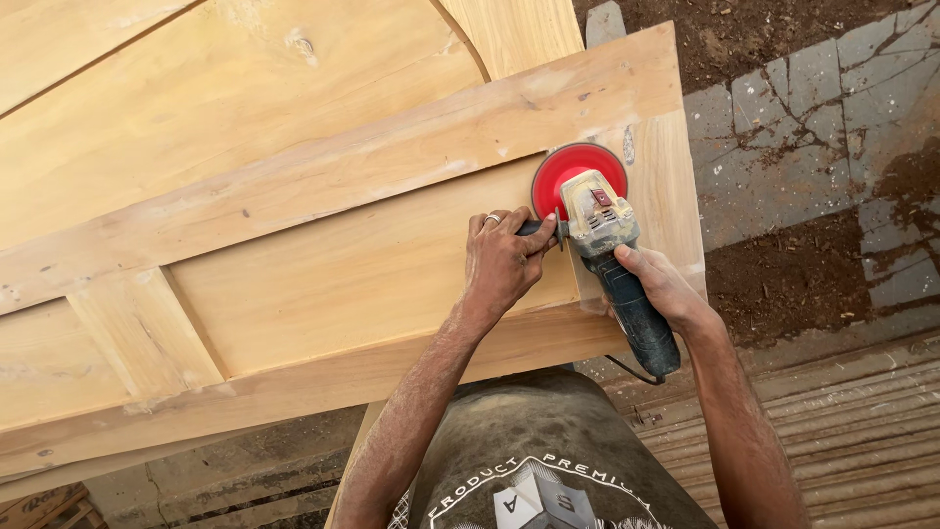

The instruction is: The person uses a red orbital sander to smooth the surface of a large wooden door panel. They move the sander systematically across the flat panels and raised frames of the door, working in a workshop environment.

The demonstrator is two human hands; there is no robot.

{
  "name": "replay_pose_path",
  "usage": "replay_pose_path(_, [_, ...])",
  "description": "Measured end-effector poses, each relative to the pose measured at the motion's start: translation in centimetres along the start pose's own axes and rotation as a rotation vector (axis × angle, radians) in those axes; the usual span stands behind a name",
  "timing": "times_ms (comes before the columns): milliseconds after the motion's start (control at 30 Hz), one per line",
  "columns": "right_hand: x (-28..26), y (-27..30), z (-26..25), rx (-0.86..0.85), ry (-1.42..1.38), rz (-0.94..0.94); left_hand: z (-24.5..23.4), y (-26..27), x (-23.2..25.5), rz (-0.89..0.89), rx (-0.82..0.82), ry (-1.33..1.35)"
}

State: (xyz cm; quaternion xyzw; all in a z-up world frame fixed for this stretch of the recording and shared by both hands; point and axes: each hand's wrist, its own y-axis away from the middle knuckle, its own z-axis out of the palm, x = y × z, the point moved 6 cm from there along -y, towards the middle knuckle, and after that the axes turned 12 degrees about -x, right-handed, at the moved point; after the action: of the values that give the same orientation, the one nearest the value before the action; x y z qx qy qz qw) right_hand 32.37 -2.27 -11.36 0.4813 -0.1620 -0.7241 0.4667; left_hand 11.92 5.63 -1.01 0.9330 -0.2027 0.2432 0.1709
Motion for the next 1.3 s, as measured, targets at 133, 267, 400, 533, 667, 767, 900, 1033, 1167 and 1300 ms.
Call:
replay_pose_path(133, [1.9,1.1,0.1,0.030,0.014,0.000,0.8,1.1,0.7,0.005,-0.043,-0.001])
replay_pose_path(267, [3.5,2.2,0.9,0.017,-0.032,-0.021,1.7,2.1,1.2,0.039,-0.073,0.015])
replay_pose_path(400, [5.5,3.5,1.6,0.048,0.005,-0.027,2.4,4.0,1.7,0.055,-0.086,0.013])
replay_pose_path(533, [7.3,4.1,2.5,0.040,-0.007,-0.065,2.7,5.6,1.7,0.080,-0.103,-0.044])
replay_pose_path(667, [9.6,5.3,2.9,0.065,-0.017,-0.099,3.9,6.6,2.5,0.123,-0.129,-0.024])
replay_pose_path(767, [11.9,6.2,3.3,0.086,-0.086,-0.048,4.7,7.8,3.7,0.159,-0.179,-0.010])
replay_pose_path(900, [14.4,7.7,4.9,0.056,-0.229,-0.120,4.8,9.5,4.8,0.207,-0.168,0.001])
replay_pose_path(1033, [16.5,7.9,7.6,0.048,-0.130,-0.157,4.4,13.6,3.6,0.212,-0.194,-0.009])
replay_pose_path(1167, [16.9,8.3,8.9,0.039,-0.047,-0.205,4.1,16.5,3.6,0.195,-0.135,0.032])
replay_pose_path(1300, [18.3,9.4,6.3,0.090,-0.136,-0.137,6.6,13.3,5.5,0.257,-0.254,-0.081])
